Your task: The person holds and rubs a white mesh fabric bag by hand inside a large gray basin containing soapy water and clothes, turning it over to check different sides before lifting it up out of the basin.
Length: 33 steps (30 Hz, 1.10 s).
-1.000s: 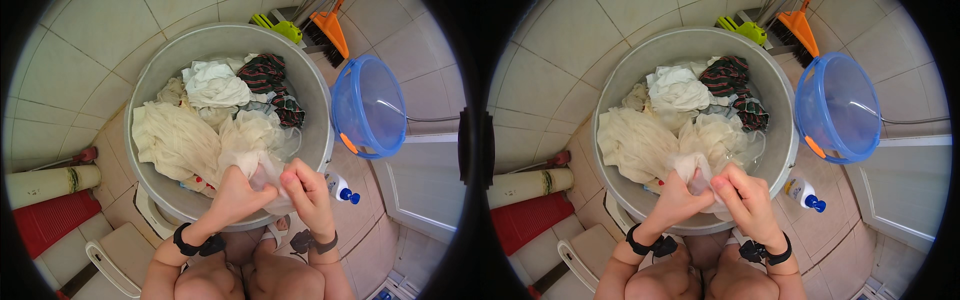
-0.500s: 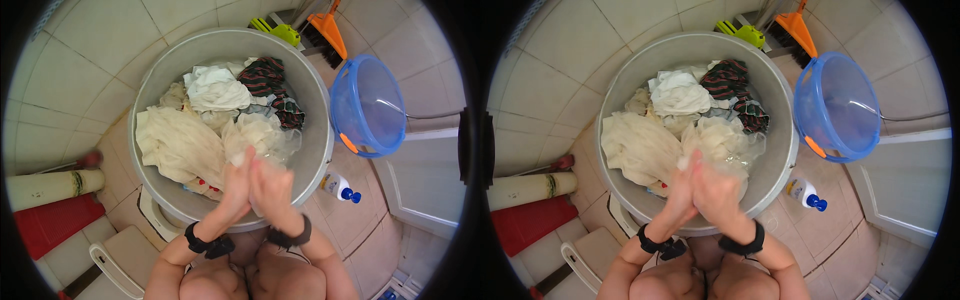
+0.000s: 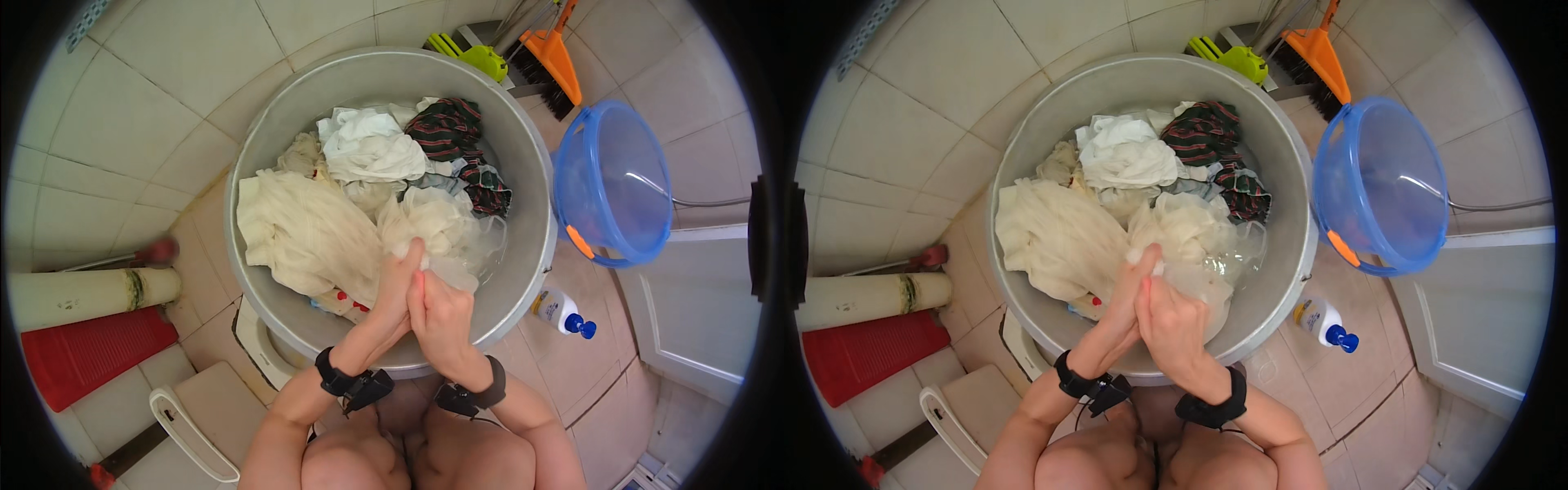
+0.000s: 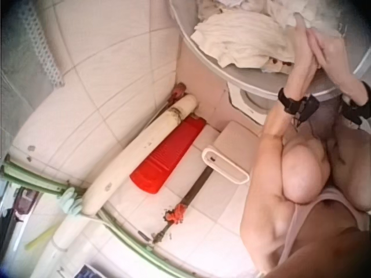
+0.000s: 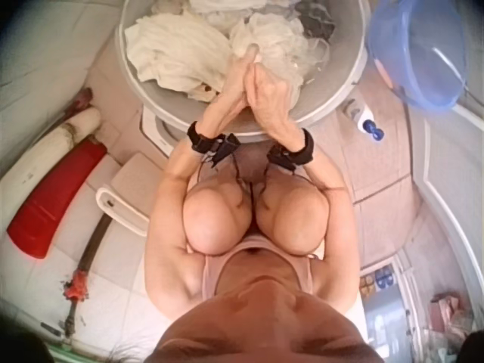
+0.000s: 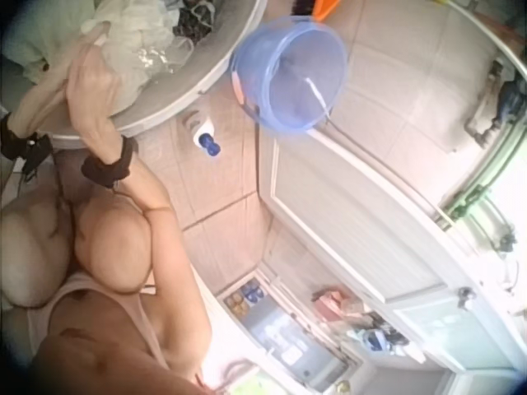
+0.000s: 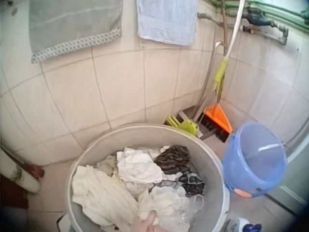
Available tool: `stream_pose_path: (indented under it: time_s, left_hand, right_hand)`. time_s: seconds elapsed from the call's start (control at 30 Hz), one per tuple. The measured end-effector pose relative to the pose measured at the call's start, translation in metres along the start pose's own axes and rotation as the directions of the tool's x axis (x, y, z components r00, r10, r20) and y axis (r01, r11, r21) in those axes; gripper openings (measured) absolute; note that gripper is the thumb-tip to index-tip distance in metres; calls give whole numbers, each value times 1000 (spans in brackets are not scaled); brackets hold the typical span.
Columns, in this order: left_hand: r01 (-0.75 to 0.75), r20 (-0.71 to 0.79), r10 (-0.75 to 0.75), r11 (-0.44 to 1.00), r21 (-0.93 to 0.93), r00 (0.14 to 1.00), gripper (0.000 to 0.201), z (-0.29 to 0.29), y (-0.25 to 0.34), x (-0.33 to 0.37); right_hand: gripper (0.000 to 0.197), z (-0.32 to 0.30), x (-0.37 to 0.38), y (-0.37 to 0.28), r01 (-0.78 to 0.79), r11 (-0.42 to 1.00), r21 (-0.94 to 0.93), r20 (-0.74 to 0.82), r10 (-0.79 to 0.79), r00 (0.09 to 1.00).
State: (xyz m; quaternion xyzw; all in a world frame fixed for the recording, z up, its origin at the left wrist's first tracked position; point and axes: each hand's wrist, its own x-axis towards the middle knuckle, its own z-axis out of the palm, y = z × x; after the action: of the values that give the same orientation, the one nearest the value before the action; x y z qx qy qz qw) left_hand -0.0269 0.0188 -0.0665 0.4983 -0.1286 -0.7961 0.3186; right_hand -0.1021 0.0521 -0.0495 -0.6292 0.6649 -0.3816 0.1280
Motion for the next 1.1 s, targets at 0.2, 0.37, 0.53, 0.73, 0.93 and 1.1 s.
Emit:
stream_pose_path:
  time_s: [0.2,0.37,0.53,0.73,0.93,1.1]
  left_hand:
    - [-59,53,51,985,164,997,32,16,10,-14]
    - [-197,150,178,973,119,973,33,-4,45,-13]
    - [-178,199,162,982,62,966,45,-18,50,-9]
    - [-197,312,253,959,-202,916,60,-41,85,-19]
    - [-397,156,483,833,-386,862,53,-73,110,-25]
    - [-453,129,545,787,-419,828,50,-84,120,-29]
  right_hand:
    - [30,-11,30,60,-412,868,277,179,375,910]
    - [32,-56,29,57,-573,589,570,368,440,819]
    - [28,-59,18,71,-340,874,349,185,291,939]
    - [58,-36,-14,94,-396,897,197,524,246,816]
    - [32,-32,-1,96,-307,944,122,583,182,792]
    - [14,-60,23,98,-181,932,314,281,91,955]
